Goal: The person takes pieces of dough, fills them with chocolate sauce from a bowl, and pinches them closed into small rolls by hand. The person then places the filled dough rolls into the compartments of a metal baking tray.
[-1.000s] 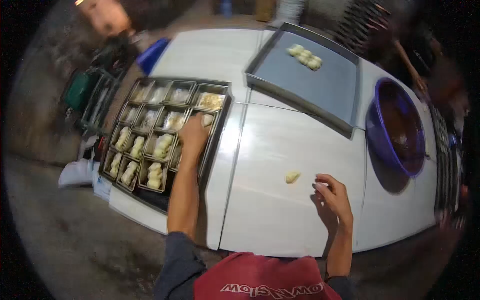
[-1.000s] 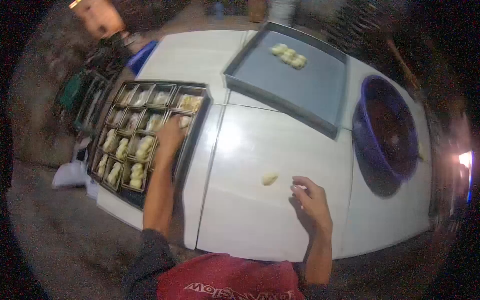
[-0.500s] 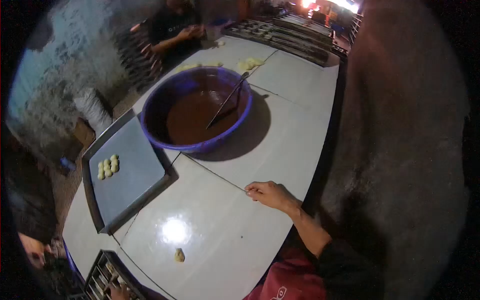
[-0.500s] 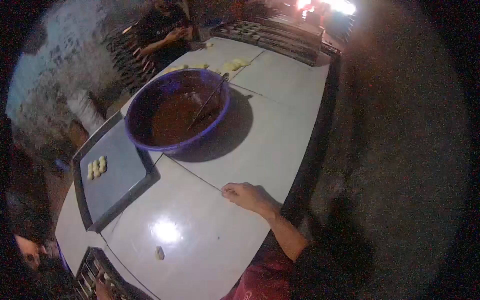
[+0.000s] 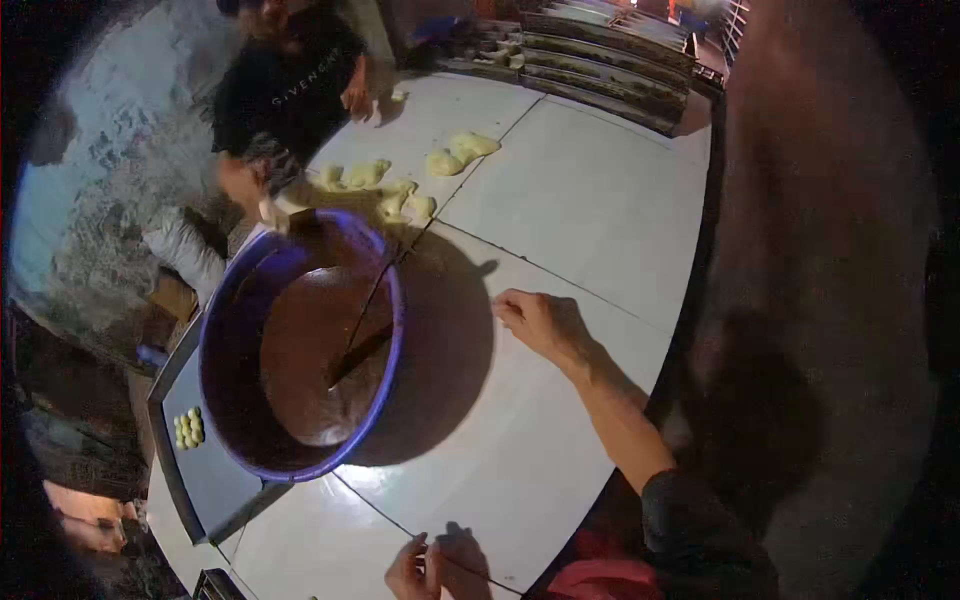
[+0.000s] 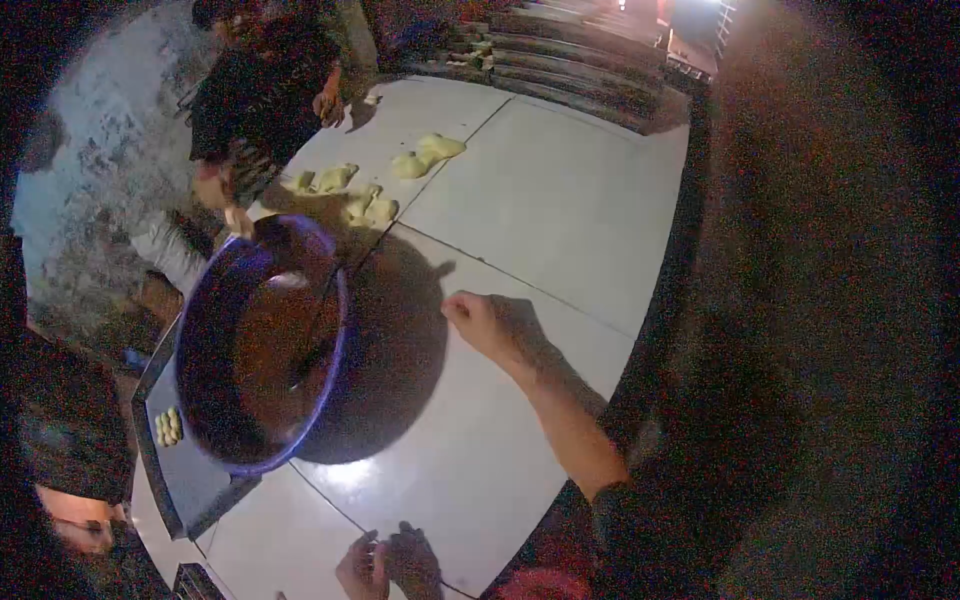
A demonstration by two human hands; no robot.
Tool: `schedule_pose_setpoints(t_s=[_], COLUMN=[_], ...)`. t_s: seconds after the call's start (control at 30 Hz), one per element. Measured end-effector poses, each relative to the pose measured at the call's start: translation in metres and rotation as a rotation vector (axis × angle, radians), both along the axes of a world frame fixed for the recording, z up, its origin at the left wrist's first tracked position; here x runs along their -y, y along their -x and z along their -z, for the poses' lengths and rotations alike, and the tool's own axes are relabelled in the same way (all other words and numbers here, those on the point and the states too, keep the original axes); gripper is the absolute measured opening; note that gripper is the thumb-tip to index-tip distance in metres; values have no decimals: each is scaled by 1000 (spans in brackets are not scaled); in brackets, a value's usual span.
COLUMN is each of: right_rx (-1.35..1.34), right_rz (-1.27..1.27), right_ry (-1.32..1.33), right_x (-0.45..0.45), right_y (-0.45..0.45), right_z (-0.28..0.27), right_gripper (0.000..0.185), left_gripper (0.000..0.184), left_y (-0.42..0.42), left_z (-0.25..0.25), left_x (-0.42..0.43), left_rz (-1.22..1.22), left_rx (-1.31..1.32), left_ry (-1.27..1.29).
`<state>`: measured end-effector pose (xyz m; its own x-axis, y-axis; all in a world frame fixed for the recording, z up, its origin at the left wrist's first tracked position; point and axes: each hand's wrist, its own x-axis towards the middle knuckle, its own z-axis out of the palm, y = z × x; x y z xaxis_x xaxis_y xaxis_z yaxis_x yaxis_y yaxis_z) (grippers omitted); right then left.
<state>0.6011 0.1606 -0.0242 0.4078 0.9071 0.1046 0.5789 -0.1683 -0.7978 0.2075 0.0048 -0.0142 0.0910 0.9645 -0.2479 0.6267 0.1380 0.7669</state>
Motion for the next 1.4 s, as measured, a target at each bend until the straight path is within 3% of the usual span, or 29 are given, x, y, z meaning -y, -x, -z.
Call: schedule_pose_setpoints(t_s=[0.07,0.13,0.17,0.27,0.3,0.4,0.43,0.47,0.6,0.67,0.7,0.77,0.8,0.83,0.93,0.97,1.0,1.03,1.07,1.13,1.2,1.3,1.37,1.4], right_rx=[15,55,74,213,103,365,411,246,-304,-343,-320,-52,135,149,50,177,14,-128,-271,-190,-123,-20,-211,-231], right_rz=[-5,15,29,107,170,291,199,134,-79,-98,-75,-171,-206,-175,-151,-144,-177,-197,-219,-275,-379,-364,-335,-279], right_ry=[-102,-181,-213,-304,-190,-296,-267,-219,-191,-252,-371,-145,-149,-196,-152,-173,-151,-96,-38,-27,52,-131,-257,-165], right_x=[-81,-138,-161,-223,-227,-275,-282,-289,-289,-292,-301,-292,-294,-286,-313,-305,-303,-279,-245,-231,-199,-165,-165,-164], right_y=[-36,-46,-48,-46,-36,-30,-35,-38,-44,-36,-22,-22,-19,-10,-6,-9,-13,-20,-31,-40,-43,-19,-9,-6], right_z=[55,70,71,76,51,73,74,74,45,61,60,69,70,71,94,92,68,54,31,61,69,42,55,67], right_gripper=[19,20,21,31,39,41,38,39,53,59,65,35,26,20,21,22,28,30,33,29,27,30,18,17], left_gripper=[24,22,21,21,21,21,21,21,23,24,24,25,25,25,28,30,34,17,21,23,26,30,35,36], left_y=[-77,-86,-97,-65,-62,-67,-69,-69,-62,-59,-60,-59,-60,-61,-80,-90,-104,-120,-130,-145,-154,-169,-173,-173], left_z=[-15,-3,-28,9,5,-2,-1,1,5,7,5,9,9,7,-1,2,2,-1,-3,-2,10,22,13,12], left_x=[3,9,-4,-4,-10,-22,-25,-25,-29,-34,-38,-43,-46,-48,-65,-74,-85,-94,-103,-122,-137,-150,-155,-156], left_rz=[133,37,46,-13,-14,-157,-154,-147,-195,-163,-145,-123,-115,-152,-28,0,30,60,33,176,173,124,77,66], left_rx=[197,231,147,-2,-112,-122,-145,-167,-177,-153,-142,-152,-158,-77,-128,-101,-71,-67,-21,-57,39,191,223,245], left_ry=[-61,33,123,-84,-122,-115,-126,-137,-22,-67,-90,-103,-111,-11,41,15,-13,-140,-27,-126,-45,40,145,102])
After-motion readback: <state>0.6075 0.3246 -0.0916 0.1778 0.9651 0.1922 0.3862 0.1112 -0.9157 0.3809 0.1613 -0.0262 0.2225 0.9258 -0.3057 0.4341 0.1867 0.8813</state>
